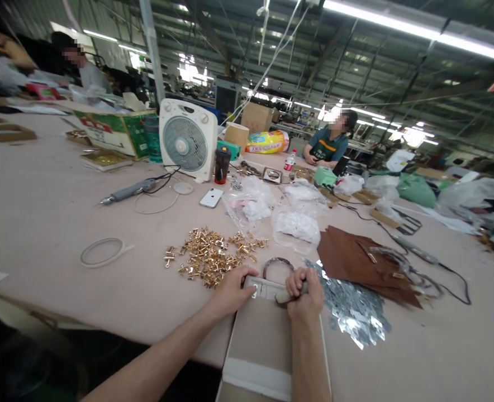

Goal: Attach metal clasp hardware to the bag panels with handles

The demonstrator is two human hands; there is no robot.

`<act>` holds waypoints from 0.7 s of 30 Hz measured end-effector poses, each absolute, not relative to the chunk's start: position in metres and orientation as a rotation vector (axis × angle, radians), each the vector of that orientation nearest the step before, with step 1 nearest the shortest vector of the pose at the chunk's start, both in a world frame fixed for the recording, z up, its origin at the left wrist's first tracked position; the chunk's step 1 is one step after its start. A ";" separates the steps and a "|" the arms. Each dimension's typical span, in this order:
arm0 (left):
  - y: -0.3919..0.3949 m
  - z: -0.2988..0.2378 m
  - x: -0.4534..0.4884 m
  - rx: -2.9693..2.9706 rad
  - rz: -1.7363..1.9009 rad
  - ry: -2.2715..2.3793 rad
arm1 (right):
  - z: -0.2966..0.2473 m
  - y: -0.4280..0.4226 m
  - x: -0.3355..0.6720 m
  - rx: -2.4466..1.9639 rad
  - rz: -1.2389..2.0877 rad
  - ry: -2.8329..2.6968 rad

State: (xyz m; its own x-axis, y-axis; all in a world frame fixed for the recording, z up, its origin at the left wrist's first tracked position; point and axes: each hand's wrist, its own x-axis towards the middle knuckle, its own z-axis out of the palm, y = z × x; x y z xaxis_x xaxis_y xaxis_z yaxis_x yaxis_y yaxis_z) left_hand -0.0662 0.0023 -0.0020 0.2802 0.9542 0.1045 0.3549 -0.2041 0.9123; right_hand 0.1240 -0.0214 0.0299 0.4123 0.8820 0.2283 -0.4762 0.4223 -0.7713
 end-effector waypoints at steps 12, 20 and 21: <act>0.008 -0.010 -0.068 1.681 0.930 1.129 | 0.034 0.028 0.064 -0.804 1.067 -0.813; 0.009 -0.007 -0.066 1.694 0.910 1.167 | 0.026 0.033 0.068 -0.859 1.095 -0.844; 0.009 -0.006 -0.065 1.690 0.903 1.181 | 0.027 0.035 0.067 -0.889 1.093 -0.851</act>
